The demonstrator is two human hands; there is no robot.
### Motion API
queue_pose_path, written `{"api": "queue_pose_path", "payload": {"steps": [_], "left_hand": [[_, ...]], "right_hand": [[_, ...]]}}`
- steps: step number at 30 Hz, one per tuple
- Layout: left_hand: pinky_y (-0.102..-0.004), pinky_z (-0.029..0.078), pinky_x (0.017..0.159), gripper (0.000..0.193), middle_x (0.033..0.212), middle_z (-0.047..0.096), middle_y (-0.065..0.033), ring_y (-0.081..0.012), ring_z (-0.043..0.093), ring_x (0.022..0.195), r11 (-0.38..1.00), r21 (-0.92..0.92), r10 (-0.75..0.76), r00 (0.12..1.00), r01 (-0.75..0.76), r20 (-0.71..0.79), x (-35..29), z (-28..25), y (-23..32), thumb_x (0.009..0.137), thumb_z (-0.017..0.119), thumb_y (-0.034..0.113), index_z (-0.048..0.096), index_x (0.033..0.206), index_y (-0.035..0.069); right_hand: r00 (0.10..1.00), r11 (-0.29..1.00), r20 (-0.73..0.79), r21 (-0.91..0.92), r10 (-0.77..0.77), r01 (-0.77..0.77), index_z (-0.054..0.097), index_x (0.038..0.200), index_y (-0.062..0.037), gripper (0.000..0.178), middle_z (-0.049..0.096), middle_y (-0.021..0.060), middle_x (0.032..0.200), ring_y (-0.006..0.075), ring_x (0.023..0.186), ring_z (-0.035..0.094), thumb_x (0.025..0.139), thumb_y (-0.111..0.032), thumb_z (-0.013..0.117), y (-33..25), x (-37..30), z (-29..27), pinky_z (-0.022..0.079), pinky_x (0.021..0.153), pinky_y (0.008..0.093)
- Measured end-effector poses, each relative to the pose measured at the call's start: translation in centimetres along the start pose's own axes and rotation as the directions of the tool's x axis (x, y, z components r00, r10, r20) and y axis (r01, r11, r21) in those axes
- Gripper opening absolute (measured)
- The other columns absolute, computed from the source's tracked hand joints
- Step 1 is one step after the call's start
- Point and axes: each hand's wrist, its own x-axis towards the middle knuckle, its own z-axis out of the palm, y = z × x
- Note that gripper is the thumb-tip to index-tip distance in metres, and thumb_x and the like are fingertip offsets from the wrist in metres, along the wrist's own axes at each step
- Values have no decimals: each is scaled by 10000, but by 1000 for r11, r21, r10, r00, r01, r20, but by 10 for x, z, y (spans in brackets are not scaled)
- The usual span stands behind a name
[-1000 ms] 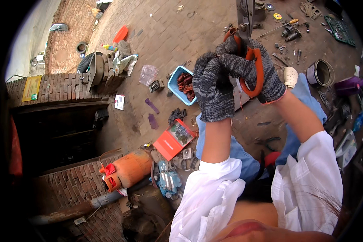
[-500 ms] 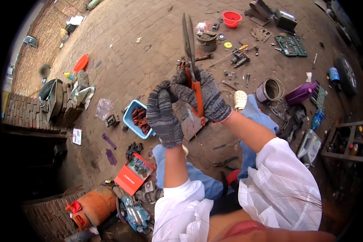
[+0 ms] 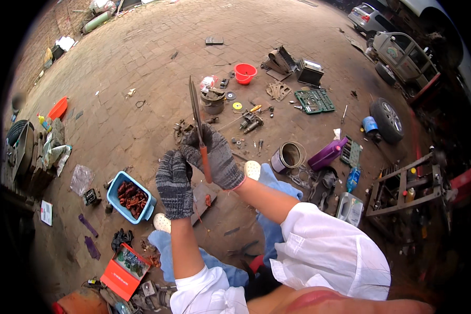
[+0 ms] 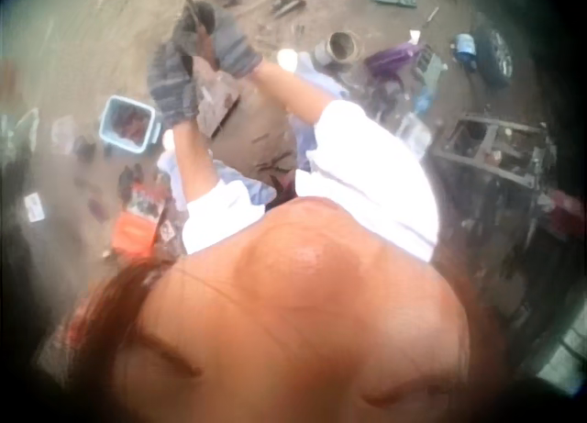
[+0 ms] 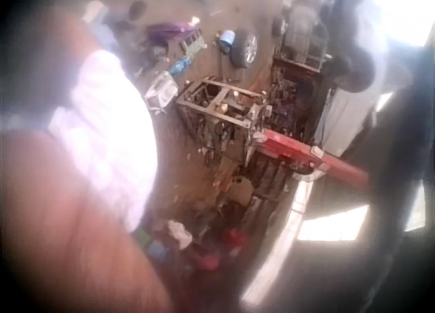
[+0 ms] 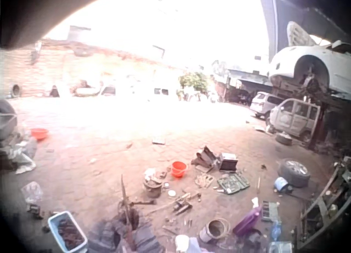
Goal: The person sits on the ground and sharpens a small metal blade using a sharpening stone, then sharpens a pair of scissors using the same stone. The person holds the tools with gloved hands and rubs the blade edges against the stone repeatedly.
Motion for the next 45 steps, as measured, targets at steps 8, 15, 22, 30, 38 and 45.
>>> {"api": "queue_pose_path", "payload": {"steps": [8,15,22,30,38,45], "left_hand": [[-251,456,647,191,836,622,-85,-117,566,723,931,-313,-253,951,189,-178,19,-38,53,819,537,86,567,957,-42],[-253,452,716,177,873,614,-100,-134,565,782,940,-334,-154,964,75,-217,12,-47,53,791,554,4,560,962,-46],[-251,433,738,216,916,596,-89,-135,547,817,992,-106,-83,974,61,-211,13,-45,67,799,544,52,565,992,-41],[-252,432,744,169,876,618,-116,-161,575,813,992,122,5,972,25,-237,15,-43,71,767,567,-5,594,929,-48],[-262,441,734,180,870,625,-130,-177,590,791,993,118,18,955,18,-295,11,-39,64,774,564,-9,588,945,-58],[-253,454,628,219,851,617,-96,-139,566,713,979,181,153,917,-91,-368,11,-31,63,797,552,98,584,946,-59]], "right_hand": [[952,931,199,-236,-232,277,374,1153,-13,530,494,127,948,239,891,513,640,9,505,-15,-1,-20,411,791,333],[921,854,332,-399,-204,333,444,1059,-13,637,496,108,905,203,802,503,547,-223,760,-33,-1,-15,434,712,314],[896,831,266,-350,-355,433,465,965,-42,483,487,122,841,267,762,525,532,-100,671,-29,1,-16,428,670,364],[912,837,252,-373,-325,401,455,968,-42,495,476,117,829,270,757,513,527,-111,668,-33,1,-17,412,696,370],[906,788,258,-451,-335,419,448,950,-29,510,455,129,844,298,787,479,517,-164,681,-35,-3,-12,387,717,382],[928,831,216,-416,-304,369,455,930,-19,494,453,138,846,310,788,472,527,-182,689,-32,-7,-6,383,726,387]]}}
